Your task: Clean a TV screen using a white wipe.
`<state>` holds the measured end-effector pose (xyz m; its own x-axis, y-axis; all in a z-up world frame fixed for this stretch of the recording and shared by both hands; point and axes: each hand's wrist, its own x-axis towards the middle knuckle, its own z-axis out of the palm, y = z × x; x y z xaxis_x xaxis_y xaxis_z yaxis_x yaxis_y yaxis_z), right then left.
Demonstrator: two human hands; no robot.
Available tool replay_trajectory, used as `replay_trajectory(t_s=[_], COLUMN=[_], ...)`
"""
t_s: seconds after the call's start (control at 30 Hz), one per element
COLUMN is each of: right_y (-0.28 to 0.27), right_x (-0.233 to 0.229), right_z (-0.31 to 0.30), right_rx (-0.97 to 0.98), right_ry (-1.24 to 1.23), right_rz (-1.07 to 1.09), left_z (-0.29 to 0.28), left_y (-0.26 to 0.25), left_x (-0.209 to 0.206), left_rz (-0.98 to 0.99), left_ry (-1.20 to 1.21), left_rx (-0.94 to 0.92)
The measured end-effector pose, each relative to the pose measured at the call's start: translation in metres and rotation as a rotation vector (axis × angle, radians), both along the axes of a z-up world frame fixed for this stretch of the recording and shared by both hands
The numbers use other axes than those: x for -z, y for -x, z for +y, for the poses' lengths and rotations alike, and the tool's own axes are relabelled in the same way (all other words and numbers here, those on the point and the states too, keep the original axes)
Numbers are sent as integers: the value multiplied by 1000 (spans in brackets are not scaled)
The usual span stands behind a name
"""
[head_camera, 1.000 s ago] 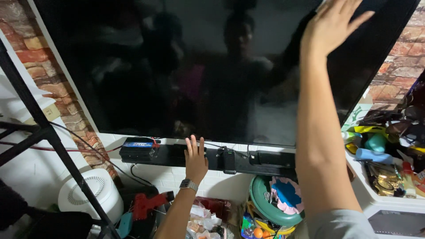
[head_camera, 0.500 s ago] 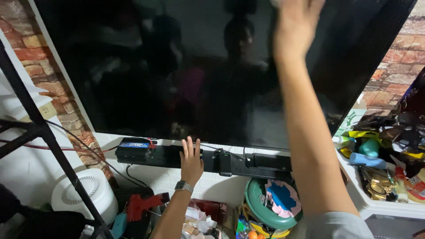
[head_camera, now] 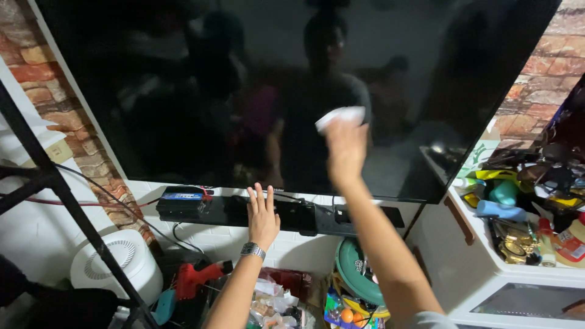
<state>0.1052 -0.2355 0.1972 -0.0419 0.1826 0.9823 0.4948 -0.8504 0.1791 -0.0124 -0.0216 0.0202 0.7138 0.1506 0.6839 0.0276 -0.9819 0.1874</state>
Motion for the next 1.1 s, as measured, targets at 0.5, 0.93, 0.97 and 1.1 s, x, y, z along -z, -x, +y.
replay_trajectory(t_s=[0.5, 0.93, 0.97, 1.1], right_y=[-32, 19, 22, 1], right_x=[106, 132, 128, 97], right_z=[-92, 18, 16, -39], right_rx=[83, -297, -408, -312], right_ry=[-335, 10, 163, 380], right_rz=[120, 303, 335, 153], left_z=[3, -6, -6, -7], left_y=[-3, -8, -9, -7], left_x=[5, 8, 9, 6], left_rz=[-6, -28, -33, -56], left_ry=[1, 23, 42, 26], left_rx=[-21, 1, -6, -6])
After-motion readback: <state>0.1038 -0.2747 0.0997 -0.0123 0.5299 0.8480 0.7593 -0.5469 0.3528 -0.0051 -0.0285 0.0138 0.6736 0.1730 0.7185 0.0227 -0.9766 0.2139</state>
